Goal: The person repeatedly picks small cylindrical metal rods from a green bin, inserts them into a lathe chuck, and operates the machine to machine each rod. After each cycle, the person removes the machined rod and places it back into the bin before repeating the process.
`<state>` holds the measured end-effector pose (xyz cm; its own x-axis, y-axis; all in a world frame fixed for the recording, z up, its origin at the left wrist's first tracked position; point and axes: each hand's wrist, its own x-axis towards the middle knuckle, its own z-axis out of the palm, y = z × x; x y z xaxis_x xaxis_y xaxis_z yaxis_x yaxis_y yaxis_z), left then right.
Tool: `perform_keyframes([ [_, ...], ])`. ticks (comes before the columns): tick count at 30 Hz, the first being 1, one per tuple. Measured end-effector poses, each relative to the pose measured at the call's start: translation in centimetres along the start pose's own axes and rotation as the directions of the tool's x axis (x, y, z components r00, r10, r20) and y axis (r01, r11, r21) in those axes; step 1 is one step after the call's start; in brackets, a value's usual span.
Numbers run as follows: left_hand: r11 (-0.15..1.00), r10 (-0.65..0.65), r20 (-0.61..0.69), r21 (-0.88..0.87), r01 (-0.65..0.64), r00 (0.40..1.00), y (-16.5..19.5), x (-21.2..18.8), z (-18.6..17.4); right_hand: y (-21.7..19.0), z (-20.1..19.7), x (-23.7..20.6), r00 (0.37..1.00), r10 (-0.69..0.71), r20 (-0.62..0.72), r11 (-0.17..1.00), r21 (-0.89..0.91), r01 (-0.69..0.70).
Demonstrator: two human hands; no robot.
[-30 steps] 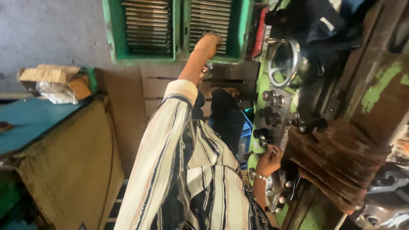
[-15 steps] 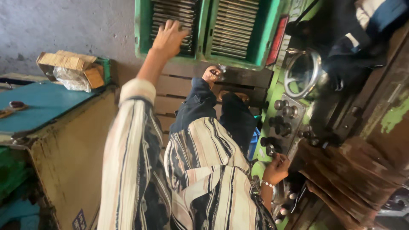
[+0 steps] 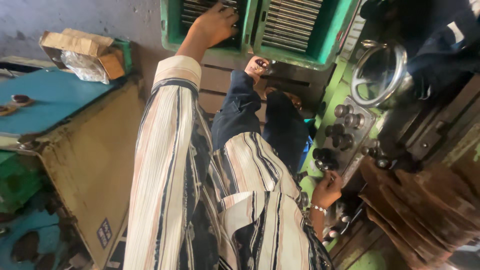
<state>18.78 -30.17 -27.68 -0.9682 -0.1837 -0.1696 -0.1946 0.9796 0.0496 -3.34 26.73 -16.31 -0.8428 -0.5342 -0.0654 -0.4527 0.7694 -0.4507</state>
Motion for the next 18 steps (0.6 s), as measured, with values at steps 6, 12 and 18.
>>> perform_keyframes([
  [6, 0.923, -0.259, 0.095, -0.269, 0.275, 0.961, 0.3, -0.3, 0.3, -0.1, 0.4, 0.1, 0.997, 0.081, 0.004, 0.995, 0.057, -0.081],
  [12, 0.637, -0.554, 0.110, -0.582, 0.505, 0.825, -0.2, -2.4, -1.4, -1.7, 0.3, 1.5, 0.999, 0.051, -0.013, 0.994, 0.093, -0.049],
  [18, 0.419, -0.813, -0.206, -0.856, 0.303, 0.545, 10.6, 4.2, -8.2, -6.0, 0.2, 5.7, 0.982, -0.189, -0.022, 0.979, 0.078, 0.190],
])
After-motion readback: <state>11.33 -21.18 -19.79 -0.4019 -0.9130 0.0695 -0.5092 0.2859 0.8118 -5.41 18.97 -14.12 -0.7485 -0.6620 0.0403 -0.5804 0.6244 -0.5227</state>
